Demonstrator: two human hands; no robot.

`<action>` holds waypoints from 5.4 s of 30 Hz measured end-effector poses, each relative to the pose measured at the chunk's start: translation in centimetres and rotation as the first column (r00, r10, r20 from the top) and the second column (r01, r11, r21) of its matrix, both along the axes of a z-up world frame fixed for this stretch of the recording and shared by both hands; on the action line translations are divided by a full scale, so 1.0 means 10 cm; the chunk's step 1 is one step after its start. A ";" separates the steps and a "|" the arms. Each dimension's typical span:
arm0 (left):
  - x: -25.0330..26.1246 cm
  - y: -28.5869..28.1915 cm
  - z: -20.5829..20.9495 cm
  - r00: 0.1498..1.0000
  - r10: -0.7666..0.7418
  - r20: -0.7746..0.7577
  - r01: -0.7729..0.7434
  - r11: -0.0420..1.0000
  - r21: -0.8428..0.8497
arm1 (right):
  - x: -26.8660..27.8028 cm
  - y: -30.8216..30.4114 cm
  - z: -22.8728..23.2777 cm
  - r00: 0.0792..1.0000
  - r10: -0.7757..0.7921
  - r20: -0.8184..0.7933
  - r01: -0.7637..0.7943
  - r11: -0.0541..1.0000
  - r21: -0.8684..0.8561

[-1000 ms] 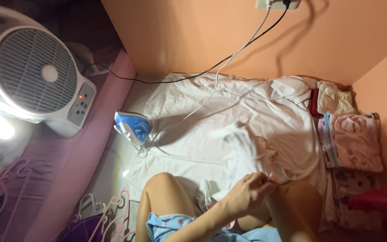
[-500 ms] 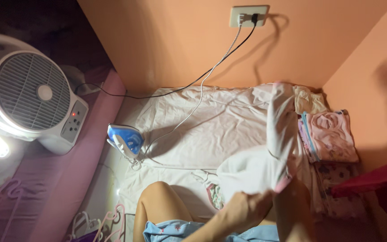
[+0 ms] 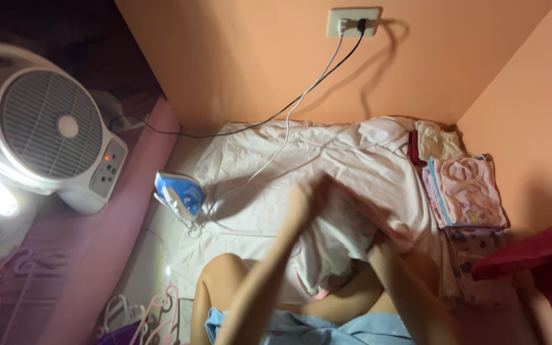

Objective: The person irons and folds several items of clothing, including a shirt and baby clothes, using an iron on a white sheet spread over a bed.

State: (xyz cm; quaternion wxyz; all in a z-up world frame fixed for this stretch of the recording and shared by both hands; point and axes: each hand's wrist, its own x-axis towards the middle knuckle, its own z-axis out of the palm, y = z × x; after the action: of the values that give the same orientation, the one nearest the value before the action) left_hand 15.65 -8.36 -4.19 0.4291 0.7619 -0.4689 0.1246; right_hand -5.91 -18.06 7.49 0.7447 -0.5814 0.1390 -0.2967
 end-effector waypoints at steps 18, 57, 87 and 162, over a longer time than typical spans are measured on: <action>1.21 0.69 1.11 0.853 0.218 -0.475 -0.229 0.973 0.034 | -0.91 -1.29 -0.27 0.766 -0.643 0.020 0.517 0.597 -0.614; -0.21 0.48 0.76 0.560 -0.431 -0.707 0.256 0.902 -0.347 | 0.59 -0.53 -0.42 0.899 0.213 -0.383 -0.319 0.917 -0.239; 0.90 2.48 0.93 0.807 0.456 -0.377 -0.553 0.355 -0.754 | 0.86 -0.36 -3.55 0.814 -0.496 -0.303 -0.008 0.512 -0.859; -0.08 -0.12 1.02 0.480 -0.517 -0.709 0.109 0.837 -0.537 | -0.18 1.15 -0.93 0.897 0.288 -0.336 -0.437 0.694 -0.572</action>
State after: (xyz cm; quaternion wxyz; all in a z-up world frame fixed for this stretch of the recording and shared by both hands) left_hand 14.82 -9.60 6.00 0.7671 0.5131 -0.3036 -0.2370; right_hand -7.72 -6.57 -1.80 0.5279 -0.8427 -0.0062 -0.1059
